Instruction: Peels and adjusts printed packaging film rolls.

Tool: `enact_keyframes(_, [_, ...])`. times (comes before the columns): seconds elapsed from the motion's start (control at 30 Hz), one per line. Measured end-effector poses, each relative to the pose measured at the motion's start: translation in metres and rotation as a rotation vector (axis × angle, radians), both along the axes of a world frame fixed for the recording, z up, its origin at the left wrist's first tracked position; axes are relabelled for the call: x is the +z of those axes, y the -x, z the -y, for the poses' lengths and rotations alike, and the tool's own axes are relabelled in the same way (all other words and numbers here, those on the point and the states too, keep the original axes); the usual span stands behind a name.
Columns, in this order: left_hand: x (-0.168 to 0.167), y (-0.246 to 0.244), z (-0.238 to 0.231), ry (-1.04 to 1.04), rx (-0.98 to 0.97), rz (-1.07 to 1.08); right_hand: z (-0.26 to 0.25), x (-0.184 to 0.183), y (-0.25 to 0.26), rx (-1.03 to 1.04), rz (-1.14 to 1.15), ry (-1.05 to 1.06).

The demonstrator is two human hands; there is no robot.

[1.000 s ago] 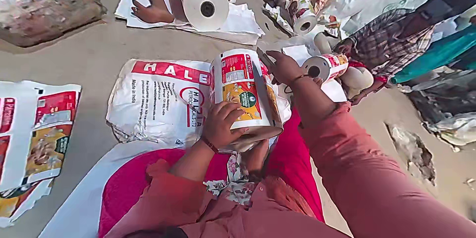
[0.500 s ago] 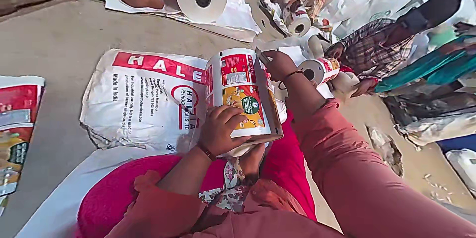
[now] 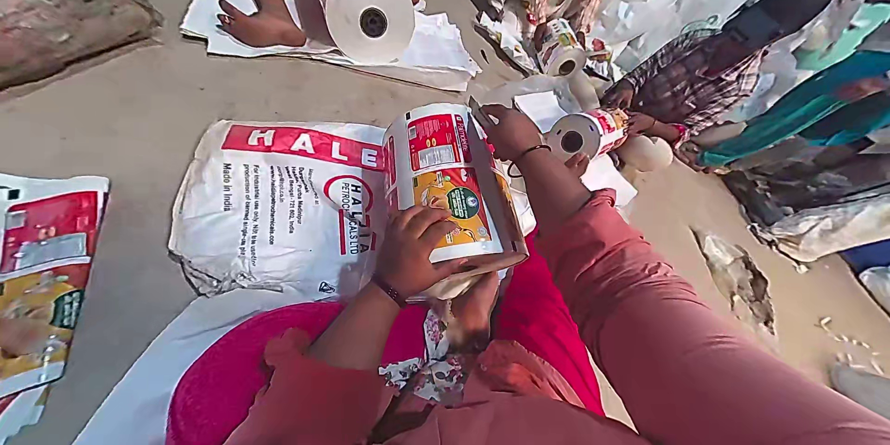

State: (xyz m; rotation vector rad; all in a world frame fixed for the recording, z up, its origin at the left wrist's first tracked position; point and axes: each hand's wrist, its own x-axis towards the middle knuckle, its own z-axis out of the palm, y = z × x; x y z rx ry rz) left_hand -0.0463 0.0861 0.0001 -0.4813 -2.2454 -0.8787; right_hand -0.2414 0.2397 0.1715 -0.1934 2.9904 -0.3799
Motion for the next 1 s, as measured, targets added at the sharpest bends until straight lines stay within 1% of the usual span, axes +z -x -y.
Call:
enact_keyframes(0.2, [0.001,0.001,0.000,-0.003,0.001,0.000,0.006,0.003,0.004,0.058,0.014,-0.076])
enact_keyframes(0.33, [0.002,0.000,0.001,0.000,-0.001,0.013,0.003,0.001,0.008,0.020,-0.025,-0.023])
enact_keyframes(0.43, [0.000,0.000,0.001,-0.004,0.002,0.001,0.002,-0.006,0.010,0.002,0.001,-0.015])
enact_keyframes(0.67, [0.000,0.000,0.001,0.008,0.002,0.033,0.002,0.003,0.015,0.048,0.083,-0.042])
enact_keyframes(0.83, [0.002,0.000,0.001,-0.013,-0.013,0.046,-0.004,0.018,-0.002,0.084,0.154,-0.076])
enact_keyframes(1.0, [0.002,-0.001,-0.001,-0.001,-0.021,0.042,-0.013,0.022,-0.036,0.094,0.182,-0.089])
